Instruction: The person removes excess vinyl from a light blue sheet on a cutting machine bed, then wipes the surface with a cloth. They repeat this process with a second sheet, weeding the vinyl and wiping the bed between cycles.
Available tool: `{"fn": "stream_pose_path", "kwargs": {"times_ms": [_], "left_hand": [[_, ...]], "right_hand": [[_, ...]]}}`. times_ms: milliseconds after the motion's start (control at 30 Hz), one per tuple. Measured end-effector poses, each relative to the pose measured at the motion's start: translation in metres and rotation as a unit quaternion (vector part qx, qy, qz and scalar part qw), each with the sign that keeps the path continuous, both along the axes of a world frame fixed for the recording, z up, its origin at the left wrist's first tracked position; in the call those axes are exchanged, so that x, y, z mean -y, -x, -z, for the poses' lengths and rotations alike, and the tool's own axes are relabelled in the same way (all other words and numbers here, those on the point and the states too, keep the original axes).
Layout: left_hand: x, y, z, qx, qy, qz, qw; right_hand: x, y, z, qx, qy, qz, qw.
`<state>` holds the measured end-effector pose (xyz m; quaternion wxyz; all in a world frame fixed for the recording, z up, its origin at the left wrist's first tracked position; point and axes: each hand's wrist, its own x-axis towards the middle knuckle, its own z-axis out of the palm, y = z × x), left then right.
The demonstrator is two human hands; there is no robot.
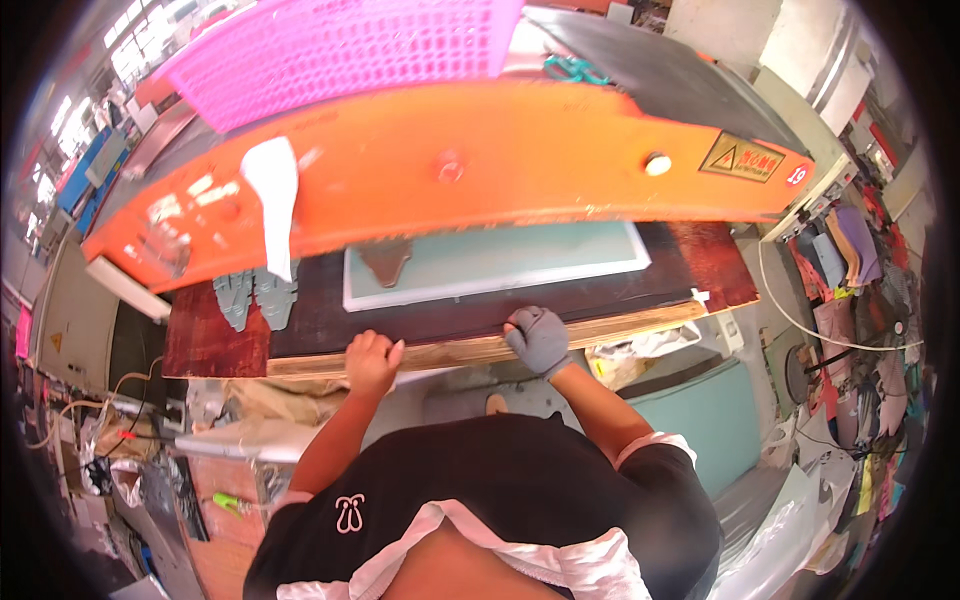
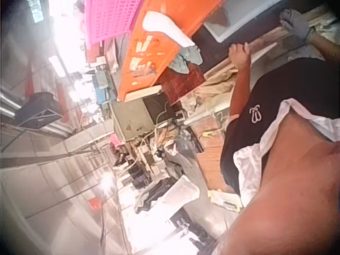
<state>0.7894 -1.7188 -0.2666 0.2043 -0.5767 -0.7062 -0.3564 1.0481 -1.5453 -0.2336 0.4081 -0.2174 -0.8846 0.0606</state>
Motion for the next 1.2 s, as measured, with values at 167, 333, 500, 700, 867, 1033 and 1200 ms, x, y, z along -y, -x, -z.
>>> {"fn": "stream_pose_path", "kwargs": {"times_ms": [167,333,500,700,867,1033,1200], "left_hand": [[-0.014,0.005,0.006,-0.001,-0.053,-0.044,0.998],[-0.047,0.01,-0.003,-0.067,-0.022,-0.136,0.988],[-0.04,0.006,-0.009,-0.047,-0.057,-0.098,0.992],[-0.037,0.01,-0.01,-0.053,-0.038,-0.116,0.991],[-0.039,0.013,-0.008,-0.025,-0.034,-0.11,0.993],[-0.043,0.019,-0.009,0.05,-0.02,-0.089,0.995],[-0.027,0.006,-0.005,0.073,0.001,-0.088,0.993]], "right_hand": [[-0.081,-0.065,-0.078,-0.353,0.119,0.008,0.928],[-0.167,-0.117,-0.126,-0.381,0.192,0.015,0.904],[-0.155,-0.108,-0.085,-0.274,0.092,0.084,0.954],[-0.087,-0.056,-0.023,0.015,-0.013,-0.052,0.998],[-0.082,-0.036,-0.013,0.067,-0.035,-0.07,0.995],[-0.081,-0.03,-0.014,0.055,-0.032,-0.039,0.997],[-0.063,-0.041,-0.001,0.079,0.0,-0.007,0.997]]}}
